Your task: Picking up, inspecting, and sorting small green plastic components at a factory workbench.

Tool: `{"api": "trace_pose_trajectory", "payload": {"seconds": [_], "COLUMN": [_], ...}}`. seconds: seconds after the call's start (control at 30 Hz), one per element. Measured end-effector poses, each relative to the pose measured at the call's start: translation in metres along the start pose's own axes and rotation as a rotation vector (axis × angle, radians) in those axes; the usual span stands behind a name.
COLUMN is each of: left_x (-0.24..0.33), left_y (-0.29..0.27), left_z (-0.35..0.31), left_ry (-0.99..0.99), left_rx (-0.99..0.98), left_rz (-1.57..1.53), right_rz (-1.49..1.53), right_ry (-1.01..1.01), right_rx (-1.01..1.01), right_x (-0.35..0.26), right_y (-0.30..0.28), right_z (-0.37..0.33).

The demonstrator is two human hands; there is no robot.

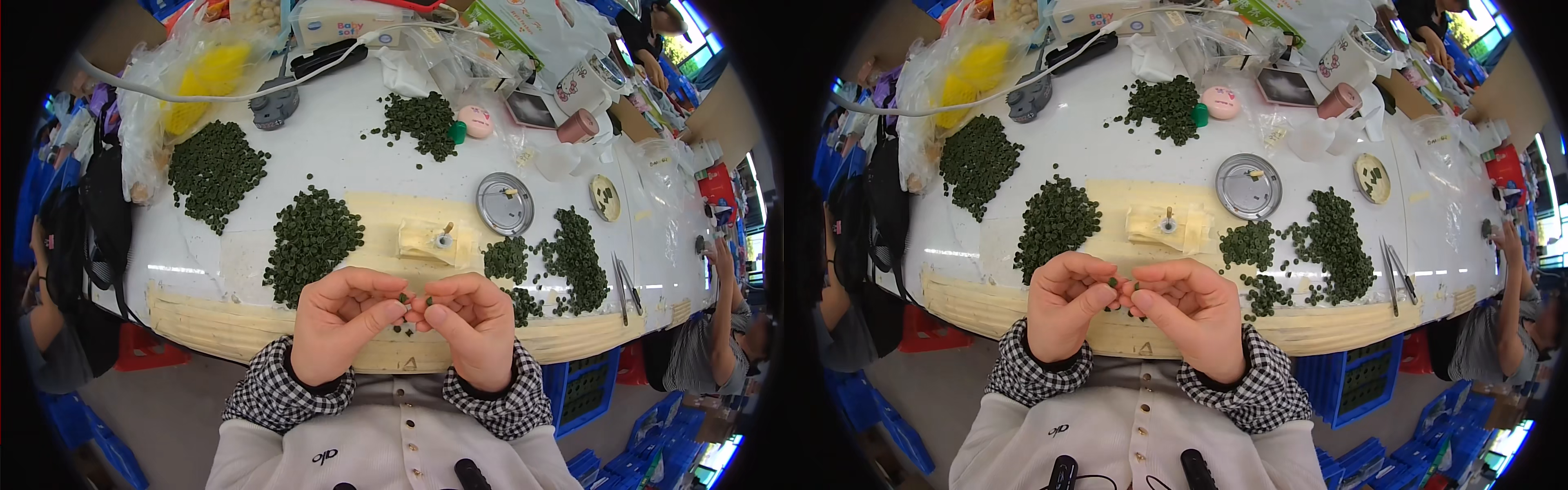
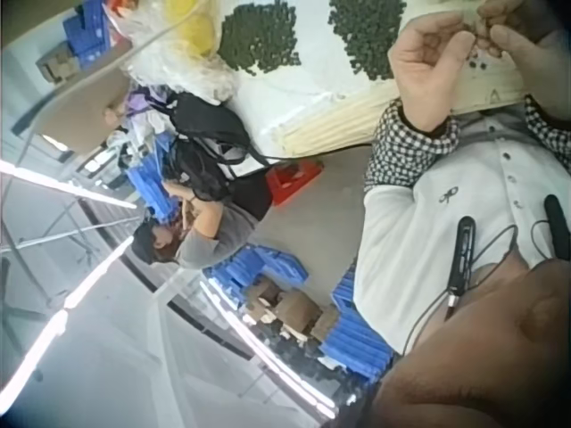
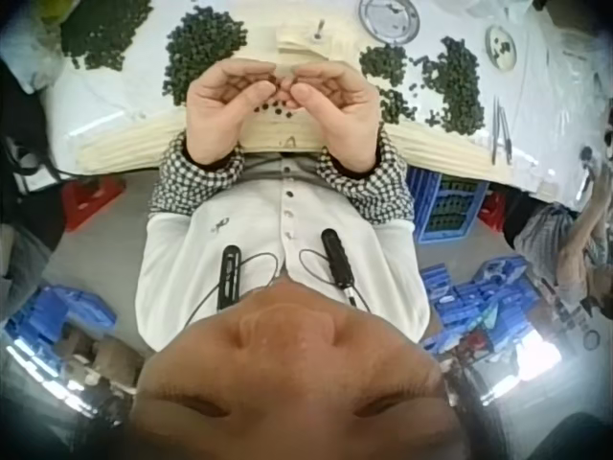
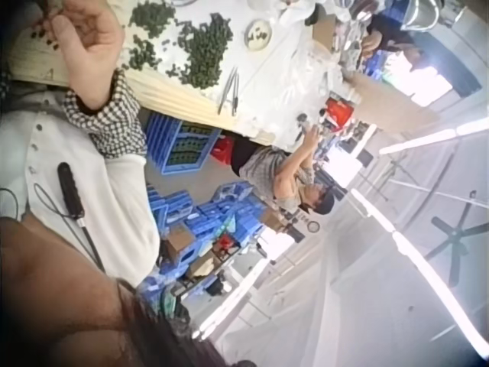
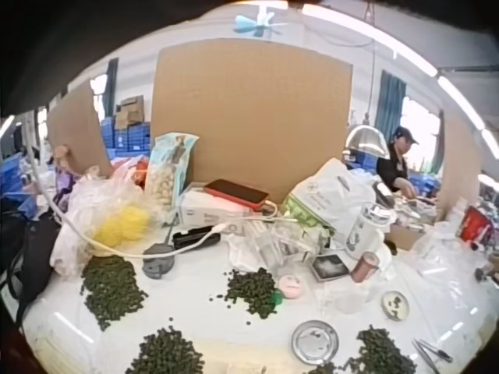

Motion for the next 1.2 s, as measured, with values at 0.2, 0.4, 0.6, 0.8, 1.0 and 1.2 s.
{"api": "trace_pose_trajectory", "payload": {"seconds": [0.2,0.4,0.6,0.8,1.0,1.2], "left_x": [0.002,0.004,0.004,0.004,0.018,0.035], "left_y": [0.0,0.003,0.002,0.002,0.0,0.002], "left_z": [-0.001,-0.003,-0.005,-0.005,-0.009,-0.012], "left_ry": [0.018,0.031,0.041,0.042,0.146,0.275], "left_rx": [-0.01,-0.032,-0.014,0.001,0.083,0.132], "left_rz": [0.079,0.125,0.108,0.134,0.319,0.592], "right_rz": [-0.276,-0.435,-0.47,-0.398,-0.794,-0.892], "right_ry": [-0.106,-0.187,-0.188,-0.151,-0.237,-0.281], "right_rx": [-0.025,-0.028,-0.024,-0.018,-0.059,-0.067], "right_x": [-0.013,-0.018,-0.018,-0.014,-0.024,-0.032], "right_y": [0.003,0.005,0.006,0.005,0.021,0.036], "right_z": [0.0,0.0,-0.001,-0.002,-0.005,-0.003]}}
Point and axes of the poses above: each hand's wrist, its own z-axis towards the middle knuckle, its own y-axis out of the palm, x = y × z, the point moved 9 cm from there along z, towards the middle knuckle, and after that the axes turned 11 degrees about -x, right-handed, at the moved point
